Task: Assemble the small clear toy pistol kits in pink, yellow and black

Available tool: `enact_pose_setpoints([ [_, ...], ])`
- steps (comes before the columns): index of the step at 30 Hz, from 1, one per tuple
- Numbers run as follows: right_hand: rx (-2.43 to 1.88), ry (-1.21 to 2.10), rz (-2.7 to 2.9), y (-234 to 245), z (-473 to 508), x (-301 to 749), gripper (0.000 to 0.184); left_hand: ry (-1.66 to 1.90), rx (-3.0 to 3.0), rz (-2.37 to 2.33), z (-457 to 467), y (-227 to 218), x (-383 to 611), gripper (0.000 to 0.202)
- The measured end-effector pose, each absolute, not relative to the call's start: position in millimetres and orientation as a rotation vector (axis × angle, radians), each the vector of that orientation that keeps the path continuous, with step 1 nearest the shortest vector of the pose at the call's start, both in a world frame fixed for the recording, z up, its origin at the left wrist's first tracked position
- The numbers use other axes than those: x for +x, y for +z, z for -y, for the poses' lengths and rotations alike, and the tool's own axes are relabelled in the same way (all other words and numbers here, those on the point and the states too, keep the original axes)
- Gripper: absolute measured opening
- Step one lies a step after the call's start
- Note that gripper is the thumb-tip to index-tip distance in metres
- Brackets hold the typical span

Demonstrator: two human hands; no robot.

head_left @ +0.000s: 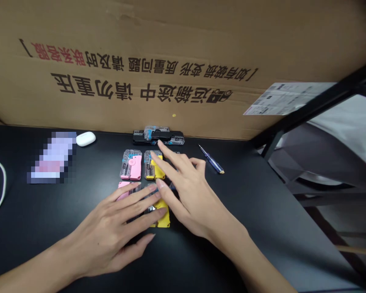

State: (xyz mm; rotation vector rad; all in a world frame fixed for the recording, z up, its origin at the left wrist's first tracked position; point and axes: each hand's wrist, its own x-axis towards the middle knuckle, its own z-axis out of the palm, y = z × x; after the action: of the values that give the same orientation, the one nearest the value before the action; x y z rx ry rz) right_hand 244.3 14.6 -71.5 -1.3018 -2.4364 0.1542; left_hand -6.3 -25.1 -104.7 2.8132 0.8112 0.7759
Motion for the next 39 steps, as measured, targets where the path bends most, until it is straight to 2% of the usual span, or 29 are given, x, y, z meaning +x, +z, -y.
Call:
enact_pose_setpoints([
  [8,-1.408,0.018,2.103,-80.5,-25.1,253.7,0.051,0.904,2.823,-0.883,12.3,-98.5,-9.8,0.039],
  [17,-1.475,0.091,1.973,-84.5,-29.8,258.6,0.049,1.326,2.467,-1.187,-2.8,-86.2,-19.1,0.018],
  [33,-1.497,0.141,1.866,-82.5,-33.9,262.2,0.042,1.112,2.167,-1.538,-17.0,-96.5,-29.2,0.02],
  [39,-1.494,0.131,1.871,-82.4,-33.9,261.7,0.036,1.093,2.087,-1.477,-17.8,-97.3,-28.2,0.023],
])
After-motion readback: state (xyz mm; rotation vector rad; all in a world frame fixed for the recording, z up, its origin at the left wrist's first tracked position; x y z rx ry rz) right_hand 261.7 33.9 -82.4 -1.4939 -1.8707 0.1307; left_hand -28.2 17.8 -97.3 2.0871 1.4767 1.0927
